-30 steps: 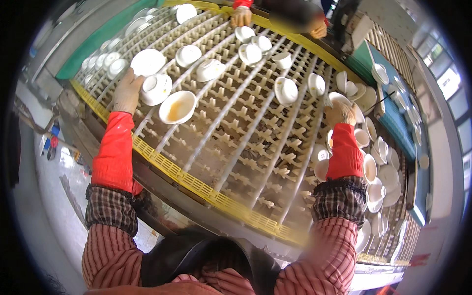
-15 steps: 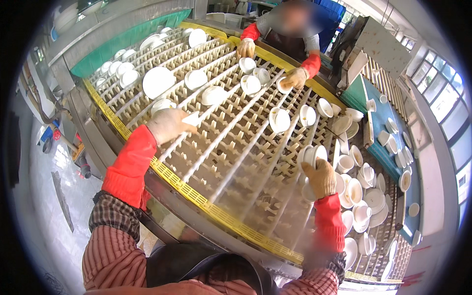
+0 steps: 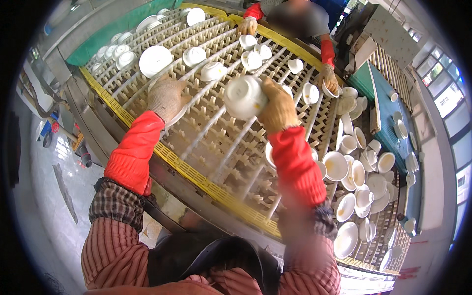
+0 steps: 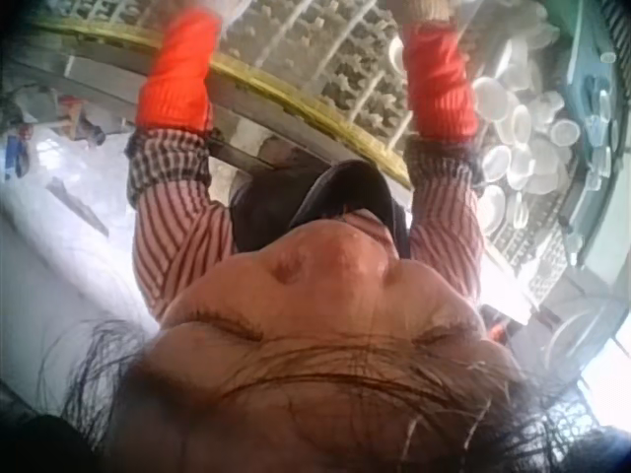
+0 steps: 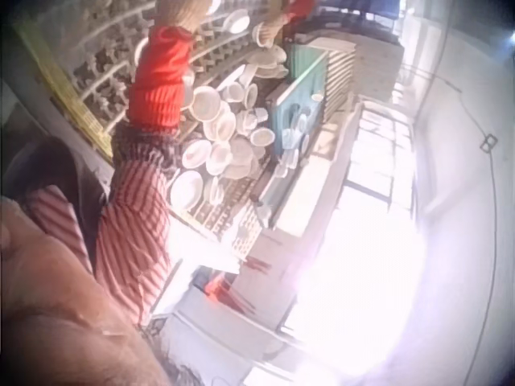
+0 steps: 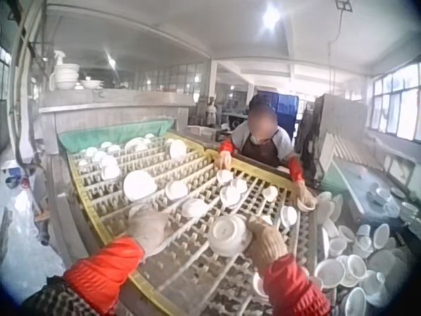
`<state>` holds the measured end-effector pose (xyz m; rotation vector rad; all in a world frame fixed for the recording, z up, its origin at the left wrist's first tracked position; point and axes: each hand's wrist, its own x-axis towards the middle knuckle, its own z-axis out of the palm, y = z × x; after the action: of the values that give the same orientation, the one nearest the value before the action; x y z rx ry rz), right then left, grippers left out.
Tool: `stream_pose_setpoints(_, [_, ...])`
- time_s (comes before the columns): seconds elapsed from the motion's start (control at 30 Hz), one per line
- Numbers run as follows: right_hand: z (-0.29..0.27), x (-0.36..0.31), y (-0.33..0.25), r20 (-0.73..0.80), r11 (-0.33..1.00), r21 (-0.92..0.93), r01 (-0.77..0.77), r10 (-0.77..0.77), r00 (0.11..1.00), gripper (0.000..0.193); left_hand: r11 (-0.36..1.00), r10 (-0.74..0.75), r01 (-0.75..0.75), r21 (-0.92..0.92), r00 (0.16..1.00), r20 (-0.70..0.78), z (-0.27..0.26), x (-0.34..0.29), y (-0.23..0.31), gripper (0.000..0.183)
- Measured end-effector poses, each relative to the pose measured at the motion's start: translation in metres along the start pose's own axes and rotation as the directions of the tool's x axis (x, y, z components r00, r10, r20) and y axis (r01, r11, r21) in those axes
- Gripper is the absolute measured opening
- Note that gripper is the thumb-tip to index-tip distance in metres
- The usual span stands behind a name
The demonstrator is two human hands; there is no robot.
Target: The person sorts white ceramic bowls and plates on a rotating conveyor belt, picking up items and placing them into designated slots. The person wears red gloves and a pink jacket while working alongside another person.
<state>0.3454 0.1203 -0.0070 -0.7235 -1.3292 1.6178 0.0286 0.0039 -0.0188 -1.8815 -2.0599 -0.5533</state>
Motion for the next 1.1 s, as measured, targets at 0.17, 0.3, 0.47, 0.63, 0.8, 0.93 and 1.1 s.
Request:
stream_pose_setpoints(0.17, [-0.019, -0.023, 0.026, 0.278, 0.615, -0.672, 0.413, -0.308, 0.910, 0.040, 0.988, -0.141, 0.132, 0.082, 0.982, 0.124, -0.013, -0.007, -0.001, 0.046])
stream_pose_setpoints(0.3, [-0.041, -0.110, -0.001, 0.483, 0.089, -0.853, 0.514, -0.235, 0.843, 0.064, 0.987, -0.124, 0.074, 0.143, 0.914, 0.386, -0.016, -0.009, 0.022, 0.054])
stream_pose_setpoints(0.47, [-0.062, -0.160, -0.019, 0.086, 0.115, -0.991, 0.072, 0.116, 0.990, 0.059, 0.975, -0.186, 0.106, 0.197, 0.873, 0.451, -0.012, -0.007, 0.032, 0.055])
stream_pose_setpoints(0.63, [-0.045, -0.140, -0.042, -0.165, 0.259, -0.941, -0.216, 0.205, 0.965, 0.053, 0.970, -0.165, 0.070, 0.234, 0.893, 0.418, -0.002, -0.010, 0.039, 0.061])
stream_pose_setpoints(0.8, [-0.039, -0.064, -0.033, 0.152, 0.372, -0.904, 0.208, -0.176, 0.973, 0.045, 0.989, 0.006, -0.046, 0.139, 0.963, 0.271, -0.001, -0.018, 0.055, 0.055])
stream_pose_setpoints(0.93, [-0.045, -0.012, 0.008, -0.254, 0.977, 0.205, 0.063, -0.009, 0.967, 0.031, 0.972, 0.214, -0.231, 0.052, 0.952, 0.220, 0.003, -0.014, 0.089, 0.053])
stream_pose_setpoints(1.1, [-0.123, -0.093, 0.004, 0.029, 0.301, -0.924, 0.236, -0.561, 0.828, 0.039, 0.899, 0.413, -0.438, 0.002, 0.850, 0.326, -0.022, -0.021, 0.149, 0.074])
